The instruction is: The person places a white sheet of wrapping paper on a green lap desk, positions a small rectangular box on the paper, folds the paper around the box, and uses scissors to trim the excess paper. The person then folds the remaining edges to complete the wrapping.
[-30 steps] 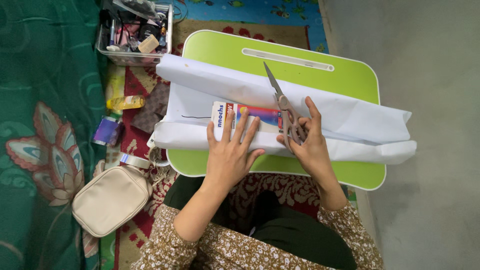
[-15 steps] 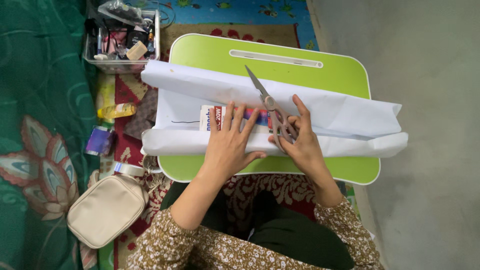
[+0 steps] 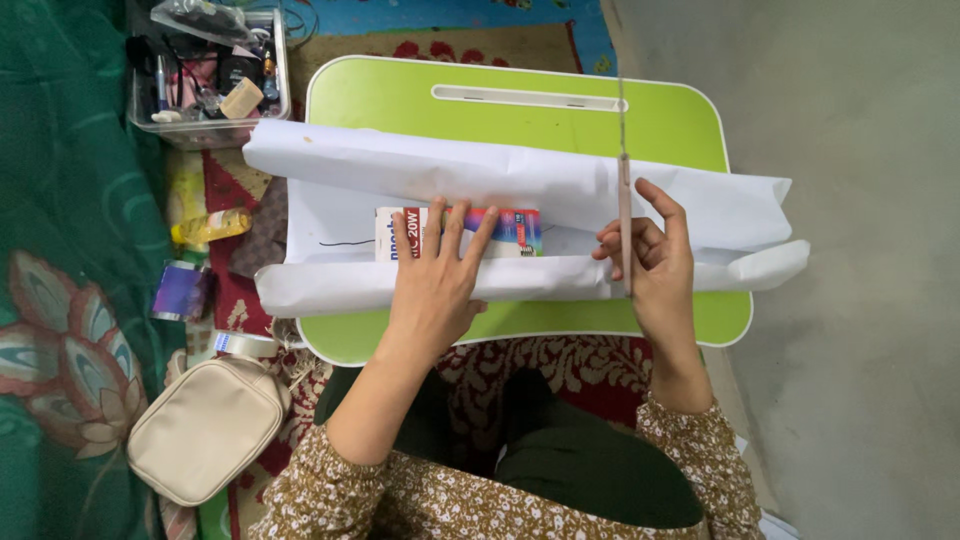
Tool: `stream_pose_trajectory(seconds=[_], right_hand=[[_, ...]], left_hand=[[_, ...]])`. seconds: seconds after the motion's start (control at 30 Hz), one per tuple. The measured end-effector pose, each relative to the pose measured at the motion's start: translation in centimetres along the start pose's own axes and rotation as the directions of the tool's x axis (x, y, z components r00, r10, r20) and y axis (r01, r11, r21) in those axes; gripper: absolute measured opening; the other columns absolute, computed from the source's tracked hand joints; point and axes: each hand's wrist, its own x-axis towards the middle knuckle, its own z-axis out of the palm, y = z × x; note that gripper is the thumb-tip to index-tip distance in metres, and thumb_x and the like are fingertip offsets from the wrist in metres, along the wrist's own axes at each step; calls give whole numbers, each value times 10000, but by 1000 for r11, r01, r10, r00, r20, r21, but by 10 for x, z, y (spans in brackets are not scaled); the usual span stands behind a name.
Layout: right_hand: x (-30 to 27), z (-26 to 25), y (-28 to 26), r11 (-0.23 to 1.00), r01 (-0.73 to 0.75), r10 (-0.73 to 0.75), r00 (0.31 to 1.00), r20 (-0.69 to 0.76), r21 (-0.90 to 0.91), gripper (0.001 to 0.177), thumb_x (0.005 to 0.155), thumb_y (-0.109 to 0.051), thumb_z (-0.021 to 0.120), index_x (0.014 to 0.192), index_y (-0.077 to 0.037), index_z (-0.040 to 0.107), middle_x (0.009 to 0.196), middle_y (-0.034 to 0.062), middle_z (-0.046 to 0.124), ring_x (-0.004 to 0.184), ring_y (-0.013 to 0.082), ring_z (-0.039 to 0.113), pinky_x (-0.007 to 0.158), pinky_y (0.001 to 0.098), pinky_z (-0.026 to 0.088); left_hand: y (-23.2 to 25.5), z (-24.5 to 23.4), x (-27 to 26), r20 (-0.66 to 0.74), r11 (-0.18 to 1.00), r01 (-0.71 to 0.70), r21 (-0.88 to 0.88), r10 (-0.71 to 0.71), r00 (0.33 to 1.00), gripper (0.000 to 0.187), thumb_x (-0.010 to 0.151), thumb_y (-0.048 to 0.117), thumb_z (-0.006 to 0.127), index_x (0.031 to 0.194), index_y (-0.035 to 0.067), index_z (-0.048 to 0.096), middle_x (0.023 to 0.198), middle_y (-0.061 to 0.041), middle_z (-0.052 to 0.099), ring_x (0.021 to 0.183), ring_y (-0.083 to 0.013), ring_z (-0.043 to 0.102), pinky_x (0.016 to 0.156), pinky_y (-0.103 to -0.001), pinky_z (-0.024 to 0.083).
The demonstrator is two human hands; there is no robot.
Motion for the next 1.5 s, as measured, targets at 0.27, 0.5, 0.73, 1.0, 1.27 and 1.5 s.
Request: stream_pose_trajectory(seconds=[0.27,0.5,0.73,1.0,1.27,1.5], right_hand=[[-1,7,3,991,61,-58,998,33,-123,635,993,-23,660,1554,-35,363,1010,93,660,960,148,687,863,290,584],[-4,5,1,995,4,-3,1000,6,-102,646,972,-27,661,1559,-56,393,1011,55,687,981,141,718,719,216,522],[-5,4,-2,994,22,-28,998,-59,-111,576,1005,-106,697,1517,-58,437,978,37,708,926,121,713,681,197,495],[-3,2,1,999,49,-50,995,-90,-19,590,999,-172,722,1493,-57,421,1007,48,723,918,113,710,687,192,493],[-2,0,9,997,45,-50,996,-78,-65,566,1013,-203,706,1483,-53,427,999,51,726,919,101,701,691,198,499],[-3,0,6,983,99,-112,990,-80,-154,522,1027,-61,668,1489,-42,427,1045,73,703,966,111,686,826,244,570]], left_hand=[[-1,-7,1,-3,986,-4,-166,3,1000,1293,535,489,946,1568,190,229,1579,-218,296,1478,-450,237,1139,-761,148],[-2,2,-1,0,999,-28,-16,28,1000,1213,611,377,921,1600,197,243,1585,-187,336,1477,-427,291,1136,-724,201],[-20,21,19,-177,997,-76,-9,73,981,1148,642,363,914,1600,191,305,1506,-221,432,1397,-449,397,1148,-720,233],[-45,31,57,-260,999,-25,41,35,965,1145,639,388,923,1601,210,329,1531,-213,400,1418,-460,371,1155,-725,233],[-37,24,37,-348,986,-107,-127,57,936,903,814,449,807,1568,211,372,1565,-228,331,1456,-473,286,1142,-776,129],[-18,26,15,-324,996,0,-90,-30,946,644,948,169,631,1560,288,472,1641,-118,361,1550,-380,278,1235,-732,77]])
